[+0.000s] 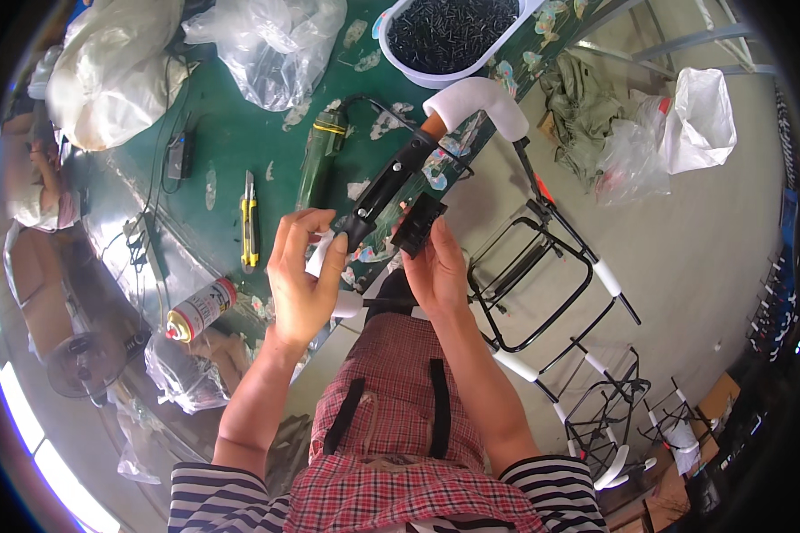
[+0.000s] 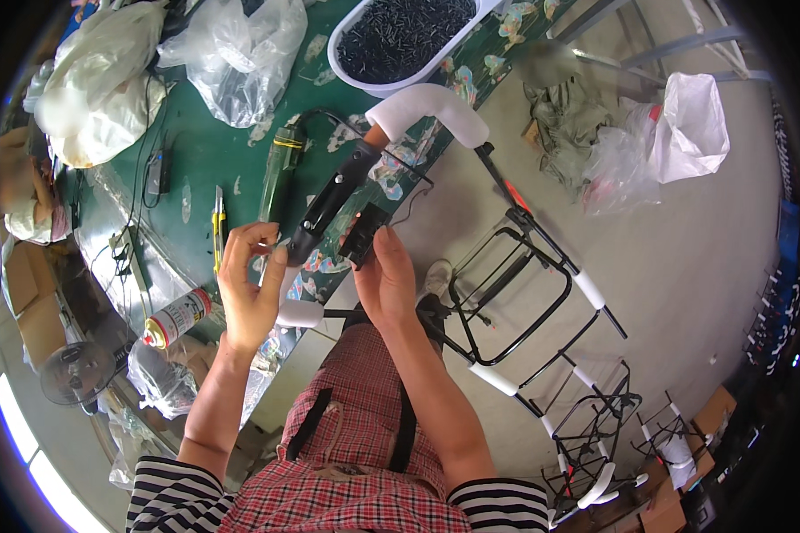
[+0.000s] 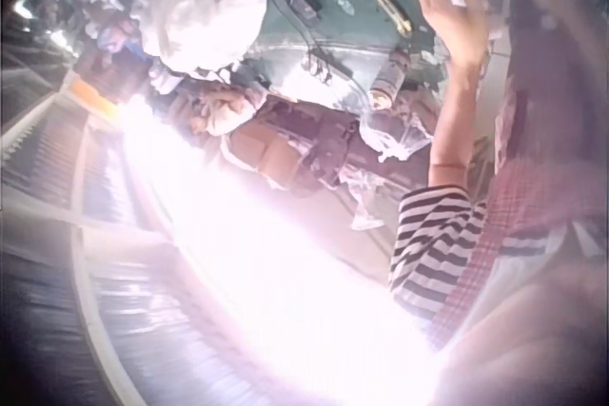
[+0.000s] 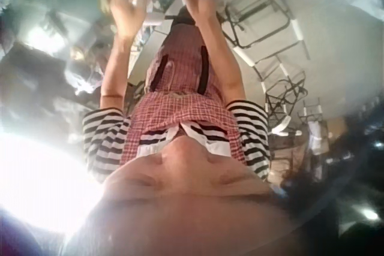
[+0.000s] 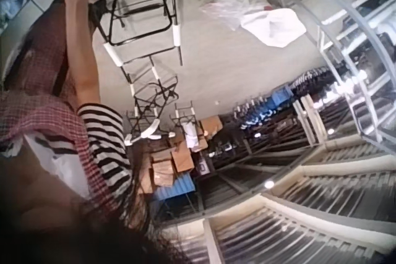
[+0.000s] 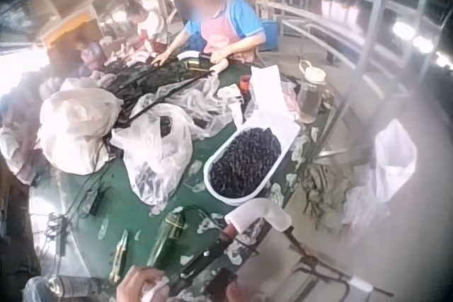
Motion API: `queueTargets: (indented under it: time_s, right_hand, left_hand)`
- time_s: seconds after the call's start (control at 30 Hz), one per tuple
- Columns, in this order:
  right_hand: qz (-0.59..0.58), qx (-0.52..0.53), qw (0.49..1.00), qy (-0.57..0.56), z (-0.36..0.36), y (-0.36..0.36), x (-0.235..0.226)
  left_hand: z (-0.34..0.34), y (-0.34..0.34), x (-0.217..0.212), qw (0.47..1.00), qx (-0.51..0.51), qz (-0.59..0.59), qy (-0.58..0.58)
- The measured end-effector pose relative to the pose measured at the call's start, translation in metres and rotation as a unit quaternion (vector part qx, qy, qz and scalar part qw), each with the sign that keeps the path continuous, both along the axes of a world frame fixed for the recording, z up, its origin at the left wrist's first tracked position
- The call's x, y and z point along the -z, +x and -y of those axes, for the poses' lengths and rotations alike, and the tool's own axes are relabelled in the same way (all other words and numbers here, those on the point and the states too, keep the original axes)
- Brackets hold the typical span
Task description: The person assembles a bicycle handlebar by attaching a black plastic clamp, tightening screws with a screwdriver, and trimming excess material with a utility knife. The person also applies lubricant from a spray can to the handlebar assembly.
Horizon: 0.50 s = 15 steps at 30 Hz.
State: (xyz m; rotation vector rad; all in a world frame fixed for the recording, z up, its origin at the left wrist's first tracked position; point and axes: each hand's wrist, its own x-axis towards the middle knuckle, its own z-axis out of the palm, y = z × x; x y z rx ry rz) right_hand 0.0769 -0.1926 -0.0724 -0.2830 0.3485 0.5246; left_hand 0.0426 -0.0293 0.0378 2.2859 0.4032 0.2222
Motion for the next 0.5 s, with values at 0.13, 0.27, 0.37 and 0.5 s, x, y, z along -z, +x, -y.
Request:
queueTargets:
  time_s: [0.13, 0.27, 0.37, 0.5]
  right_hand:
    - [0.02, 0.006, 1.0, -0.014, -0.01, 0.005, 0.007]
    - [0.02, 0.008, 0.999, -0.041, -0.016, 0.008, 0.005]
    - [0.023, 0.014, 0.999, -0.027, -0.017, 0.01, 0.002]
    - [0.021, 0.014, 1.0, 0.008, -0.009, 0.006, 0.001]
  left_hand:
    - [-0.009, 0.011, 0.019, 1.0, 0.013, -0.002, -0.009]
    - [-0.013, 0.018, 0.027, 0.999, 0.035, -0.004, -0.002]
    - [-0.009, 0.021, 0.023, 0.998, 0.068, 0.01, 0.015]
    - [0.008, 0.023, 0.018, 0.991, 0.123, 0.029, 0.046]
